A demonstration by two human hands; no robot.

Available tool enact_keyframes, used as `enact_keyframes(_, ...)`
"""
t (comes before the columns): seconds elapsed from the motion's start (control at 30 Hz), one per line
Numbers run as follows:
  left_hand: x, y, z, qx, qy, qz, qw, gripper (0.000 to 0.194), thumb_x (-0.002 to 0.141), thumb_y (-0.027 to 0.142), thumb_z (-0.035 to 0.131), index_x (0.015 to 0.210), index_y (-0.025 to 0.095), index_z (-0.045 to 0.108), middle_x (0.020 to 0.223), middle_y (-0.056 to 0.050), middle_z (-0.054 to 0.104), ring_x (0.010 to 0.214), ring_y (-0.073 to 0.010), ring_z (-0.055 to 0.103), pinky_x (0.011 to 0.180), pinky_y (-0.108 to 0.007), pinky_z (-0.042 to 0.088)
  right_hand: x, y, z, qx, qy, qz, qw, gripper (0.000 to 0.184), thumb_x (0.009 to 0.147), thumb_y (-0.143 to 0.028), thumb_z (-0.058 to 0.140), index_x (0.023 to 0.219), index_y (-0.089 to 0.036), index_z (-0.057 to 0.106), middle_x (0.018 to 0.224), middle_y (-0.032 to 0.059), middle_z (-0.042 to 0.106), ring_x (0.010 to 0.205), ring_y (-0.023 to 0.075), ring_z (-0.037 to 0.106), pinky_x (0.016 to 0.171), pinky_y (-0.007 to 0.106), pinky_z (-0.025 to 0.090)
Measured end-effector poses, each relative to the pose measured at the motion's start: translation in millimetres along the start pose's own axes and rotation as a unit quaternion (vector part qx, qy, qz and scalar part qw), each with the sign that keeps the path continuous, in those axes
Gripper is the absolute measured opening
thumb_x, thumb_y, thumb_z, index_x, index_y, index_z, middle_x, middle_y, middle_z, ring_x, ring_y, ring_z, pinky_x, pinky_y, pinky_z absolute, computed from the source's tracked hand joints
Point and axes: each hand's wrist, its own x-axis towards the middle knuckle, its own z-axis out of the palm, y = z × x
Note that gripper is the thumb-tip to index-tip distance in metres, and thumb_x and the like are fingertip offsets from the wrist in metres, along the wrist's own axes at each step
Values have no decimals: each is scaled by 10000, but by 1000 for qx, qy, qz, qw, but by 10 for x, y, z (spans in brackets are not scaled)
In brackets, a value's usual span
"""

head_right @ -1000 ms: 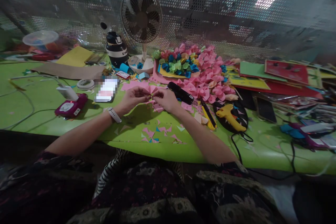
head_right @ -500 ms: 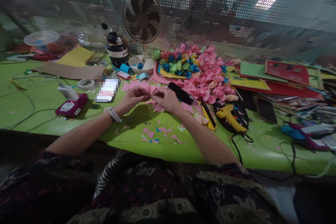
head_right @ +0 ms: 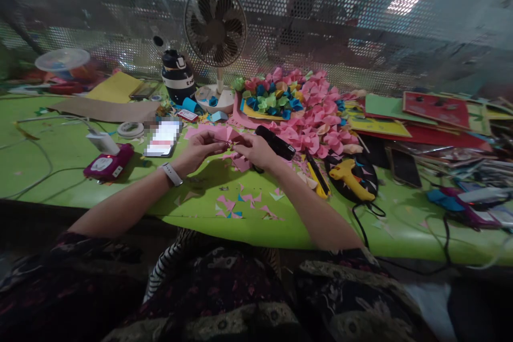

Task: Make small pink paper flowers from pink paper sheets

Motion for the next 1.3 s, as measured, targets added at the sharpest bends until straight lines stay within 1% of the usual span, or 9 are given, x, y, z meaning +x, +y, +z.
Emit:
enact_keyframes(0.13, -6, 0, 6, 15, -5, 5, 1000, 296, 663, 209, 853, 853, 137, 638, 861, -40, 739, 798, -134, 713, 811, -281, 564, -2, 25, 23, -6, -4, 2, 1000, 190, 766, -259, 689, 907, -137, 722, 779, 48, 734, 631, 134, 656, 534, 226, 504)
enact_keyframes(0.37, -19, 23, 31, 22, 2, 4, 1000, 286, 653, 207, 850, 832, 137, 639, 837, -31, 725, 788, -130, 711, 787, -269, 566, -3, 37, 31, 13, 23, -20, 999, 201, 733, -313, 737, 839, -146, 703, 722, 23, 710, 594, 123, 638, 579, 250, 531)
enact_keyframes(0.47, -35, 48, 42, 32, 6, -5, 999, 302, 653, 240, 858, 827, 140, 633, 838, -37, 728, 790, -145, 719, 724, -259, 573, -15, 26, 31, 10, 30, -13, 999, 202, 736, -320, 744, 835, -149, 704, 695, 21, 699, 565, 114, 618, 515, 227, 493)
enact_keyframes(0.57, -41, 63, 47, 48, 18, -7, 999, 296, 669, 267, 853, 844, 151, 644, 843, -33, 729, 794, -155, 725, 690, -258, 578, -31, 11, 15, 8, 23, -8, 1000, 254, 747, -363, 747, 892, -157, 717, 670, 19, 691, 548, 118, 608, 454, 216, 456)
enact_keyframes(0.67, -27, 49, 42, 58, 28, -2, 998, 242, 729, 294, 817, 856, 157, 662, 851, -35, 728, 816, -160, 732, 718, -273, 584, -43, -8, -2, 20, 16, -26, 999, 267, 736, -377, 756, 887, -160, 717, 703, 19, 699, 557, 110, 614, 495, 226, 488)
enact_keyframes(0.77, -5, 10, 30, 65, 31, 4, 997, 229, 763, 325, 797, 844, 156, 665, 846, -45, 734, 818, -171, 738, 752, -304, 592, -64, -36, 4, 19, 35, -47, 998, 267, 731, -390, 761, 849, -157, 705, 714, 26, 702, 560, 110, 617, 538, 244, 514)
enact_keyframes(0.9, -1, -35, 23, 82, 18, 31, 996, 316, 741, 405, 812, 863, 148, 674, 851, -58, 742, 836, -193, 746, 769, -330, 606, -112, -75, 48, 1, 76, -78, 994, 281, 748, -427, 750, 816, -160, 693, 711, 30, 698, 538, 113, 602, 512, 247, 503)
enact_keyframes(1.03, -15, -59, 20, 120, 5, 78, 990, 377, 744, 469, 796, 895, 143, 681, 871, -70, 754, 846, -200, 747, 768, -342, 621, -139, -72, 95, -46, 121, -122, 984, 276, 785, -442, 715, 778, -167, 688, 686, 29, 691, 540, 123, 592, 508, 252, 489)
enact_keyframes(1.3, 9, -155, -25, 170, -4, 173, 970, 336, 801, 461, 744, 943, 157, 724, 946, -80, 772, 851, -180, 741, 808, -353, 636, -189, -50, 169, -176, 203, -229, 936, 176, 871, -343, 625, 817, -199, 711, 736, 29, 718, 582, 132, 594, 576, 274, 478)
